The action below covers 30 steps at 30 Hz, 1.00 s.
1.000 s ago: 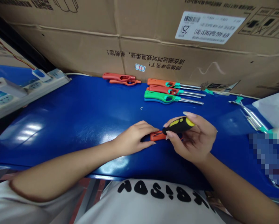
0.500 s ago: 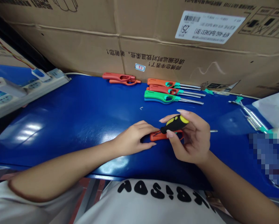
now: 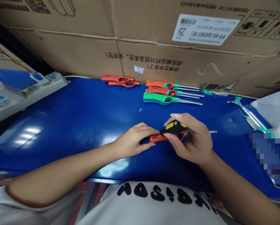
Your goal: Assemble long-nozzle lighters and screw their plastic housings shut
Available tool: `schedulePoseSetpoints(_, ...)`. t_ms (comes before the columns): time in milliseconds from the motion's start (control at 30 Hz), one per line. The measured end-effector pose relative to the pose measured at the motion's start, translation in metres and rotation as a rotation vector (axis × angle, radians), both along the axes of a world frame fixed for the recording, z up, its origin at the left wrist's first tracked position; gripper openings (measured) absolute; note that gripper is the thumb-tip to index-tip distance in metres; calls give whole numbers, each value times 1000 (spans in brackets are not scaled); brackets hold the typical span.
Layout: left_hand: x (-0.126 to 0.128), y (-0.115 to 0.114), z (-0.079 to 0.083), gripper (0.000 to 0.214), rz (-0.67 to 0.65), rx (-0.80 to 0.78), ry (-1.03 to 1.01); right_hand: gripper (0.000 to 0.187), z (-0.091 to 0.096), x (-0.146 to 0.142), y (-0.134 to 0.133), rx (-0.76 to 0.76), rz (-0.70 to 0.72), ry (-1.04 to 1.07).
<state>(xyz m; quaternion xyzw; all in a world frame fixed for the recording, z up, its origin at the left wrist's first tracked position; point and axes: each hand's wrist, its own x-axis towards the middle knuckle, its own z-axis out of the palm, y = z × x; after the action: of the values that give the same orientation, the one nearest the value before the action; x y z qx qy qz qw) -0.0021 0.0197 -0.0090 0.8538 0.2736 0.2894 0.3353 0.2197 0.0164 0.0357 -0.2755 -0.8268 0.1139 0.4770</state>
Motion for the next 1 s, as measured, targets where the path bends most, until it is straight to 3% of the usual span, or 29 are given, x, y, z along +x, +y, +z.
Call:
schedulePoseSetpoints(100, 0, 0, 0, 31, -9, -5, -3, 60, 5, 3, 0, 146, -71, -75)
schedulePoseSetpoints(300, -1, 0, -1, 32, -5, 3, 9, 57, 9, 7, 1, -134, 63, 12)
schedulePoseSetpoints(433, 0, 0, -1, 33, -15, -12, 12, 58, 9, 9, 2, 149, -64, -23)
schedulePoseSetpoints(500, 0, 0, 0, 34, -22, -17, 11, 59, 9, 10, 2, 190, -64, -62)
schedulePoseSetpoints(600, 0, 0, 0, 32, -22, -10, 9, 58, 8, 10, 1, -6, 39, -35)
schedulePoseSetpoints(667, 0, 0, -1, 32, -16, -4, 6, 57, 7, 9, 1, -57, 47, 9)
schedulePoseSetpoints(833, -1, 0, -2, 35, -19, -6, 14, 58, 5, 7, -2, 250, -134, -39)
schedulePoseSetpoints(1000, 0, 0, -1, 31, -11, 1, 6, 49, 8, 6, -3, -35, -2, 43)
